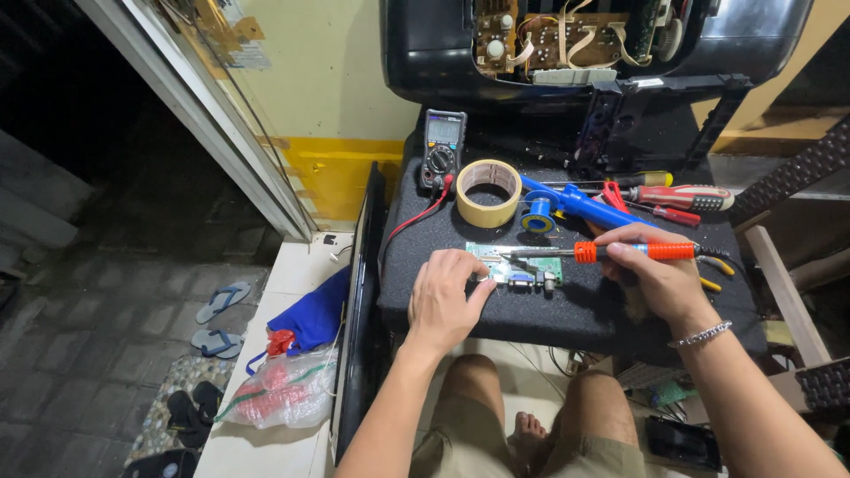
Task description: Soldering components onto a circuit board using a soldering iron and solder wire after testing with a multimeter.
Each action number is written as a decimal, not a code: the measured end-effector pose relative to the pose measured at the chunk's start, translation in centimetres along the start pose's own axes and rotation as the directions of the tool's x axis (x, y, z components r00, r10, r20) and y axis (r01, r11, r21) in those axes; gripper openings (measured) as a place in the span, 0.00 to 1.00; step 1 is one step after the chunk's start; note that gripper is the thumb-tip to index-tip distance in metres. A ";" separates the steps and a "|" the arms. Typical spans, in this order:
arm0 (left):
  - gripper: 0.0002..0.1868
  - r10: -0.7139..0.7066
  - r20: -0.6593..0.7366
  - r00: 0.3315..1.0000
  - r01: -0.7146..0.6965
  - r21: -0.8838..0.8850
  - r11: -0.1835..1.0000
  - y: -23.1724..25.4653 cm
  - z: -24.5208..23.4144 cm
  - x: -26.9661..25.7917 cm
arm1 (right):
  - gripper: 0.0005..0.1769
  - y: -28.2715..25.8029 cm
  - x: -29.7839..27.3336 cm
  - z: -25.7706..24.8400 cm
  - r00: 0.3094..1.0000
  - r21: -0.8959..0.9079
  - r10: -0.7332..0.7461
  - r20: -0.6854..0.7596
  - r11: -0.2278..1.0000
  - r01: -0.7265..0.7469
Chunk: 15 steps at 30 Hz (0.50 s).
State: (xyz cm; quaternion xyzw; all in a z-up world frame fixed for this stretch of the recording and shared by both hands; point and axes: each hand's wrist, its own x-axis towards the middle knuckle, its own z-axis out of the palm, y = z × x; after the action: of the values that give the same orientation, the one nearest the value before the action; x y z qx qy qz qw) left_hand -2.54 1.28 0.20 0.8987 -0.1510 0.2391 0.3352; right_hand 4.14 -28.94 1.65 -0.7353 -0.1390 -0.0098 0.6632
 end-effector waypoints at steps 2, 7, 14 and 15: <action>0.08 0.000 -0.001 1.000 0.000 0.000 1.000 0.0 0.1 0.0 | 0.09 -0.1 0.0 0.0 1.000 -0.025 -0.003 0.001 1.000 0.003; 0.08 0.001 -0.007 1.000 -0.001 0.004 1.000 -0.1 0.2 -0.1 | 0.08 0.0 0.0 0.1 1.000 0.002 -0.010 -0.002 1.000 0.010; 0.08 0.005 -0.005 1.000 -0.005 0.010 1.000 0.0 0.1 -0.1 | 0.08 -0.8 -0.1 0.3 0.999 -0.065 -0.019 -0.026 0.998 0.017; 0.08 0.008 -0.008 1.000 -0.008 0.010 1.000 0.0 0.1 -0.1 | 0.08 -0.8 -0.1 0.3 1.000 -0.092 0.000 -0.031 0.996 -0.003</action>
State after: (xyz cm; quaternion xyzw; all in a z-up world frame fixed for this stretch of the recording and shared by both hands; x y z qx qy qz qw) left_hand -2.57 1.25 0.08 0.8989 -0.1521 0.2447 0.3301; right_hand 3.82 -28.60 2.39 -0.7650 -0.1276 -0.0269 0.6307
